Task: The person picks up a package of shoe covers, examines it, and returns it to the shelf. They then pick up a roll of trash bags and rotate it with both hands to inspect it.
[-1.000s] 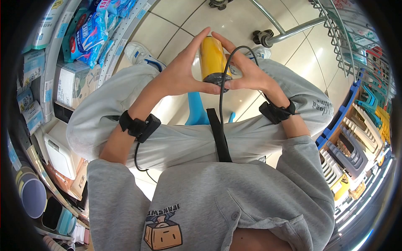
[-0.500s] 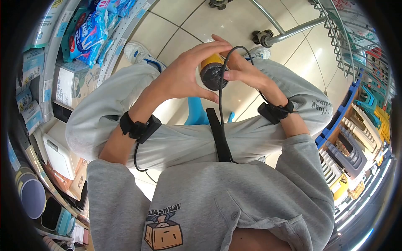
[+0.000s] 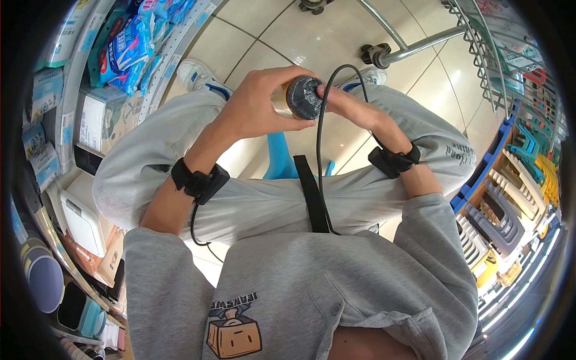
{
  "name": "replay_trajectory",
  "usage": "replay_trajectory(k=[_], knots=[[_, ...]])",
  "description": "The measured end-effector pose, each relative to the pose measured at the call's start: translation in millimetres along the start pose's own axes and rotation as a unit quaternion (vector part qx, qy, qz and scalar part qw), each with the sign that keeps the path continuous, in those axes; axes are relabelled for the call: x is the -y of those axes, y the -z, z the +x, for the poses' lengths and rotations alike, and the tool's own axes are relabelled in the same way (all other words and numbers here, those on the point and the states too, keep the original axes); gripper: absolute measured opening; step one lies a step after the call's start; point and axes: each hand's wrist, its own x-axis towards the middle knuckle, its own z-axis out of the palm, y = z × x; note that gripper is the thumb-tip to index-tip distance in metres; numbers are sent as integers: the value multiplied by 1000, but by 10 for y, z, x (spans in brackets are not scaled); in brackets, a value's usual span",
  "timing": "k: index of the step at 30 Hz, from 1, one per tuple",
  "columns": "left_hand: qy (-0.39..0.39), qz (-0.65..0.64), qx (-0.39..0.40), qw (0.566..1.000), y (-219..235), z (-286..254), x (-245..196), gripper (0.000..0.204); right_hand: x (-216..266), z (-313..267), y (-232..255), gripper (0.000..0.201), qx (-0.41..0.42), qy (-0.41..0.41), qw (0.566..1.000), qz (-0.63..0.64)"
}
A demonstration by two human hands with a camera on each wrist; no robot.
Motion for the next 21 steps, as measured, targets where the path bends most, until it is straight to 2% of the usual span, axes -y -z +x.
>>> replay_trajectory(k=[2,4,8,10,11,13,17,21], knots=[[-6,-3,-24,1000,2,5,2,52,92,-30,-67,72,-20,11,999,-29],[11,-3,-30,999,3,0,11,51,205,-51,-126,81,-49,65,992,-99],[52,-8,-30,998,26,5,6,49,72,-12,-40,82,-33,79,993,-85],[53,-23,-33,998,26,18,5,49,10,38,-44,85,-26,125,990,-58],[55,-37,-37,997,30,17,7,49,17,32,-45,85,-26,126,990,-57],[70,-63,-16,995,45,-3,66,53,87,10,-74,91,-45,112,980,-156],[94,-134,16,986,-3,-17,125,55,120,18,-50,89,-81,55,978,-183],[105,-138,17,985,-43,-28,113,50,169,-12,-49,78,-89,30,967,-235]])
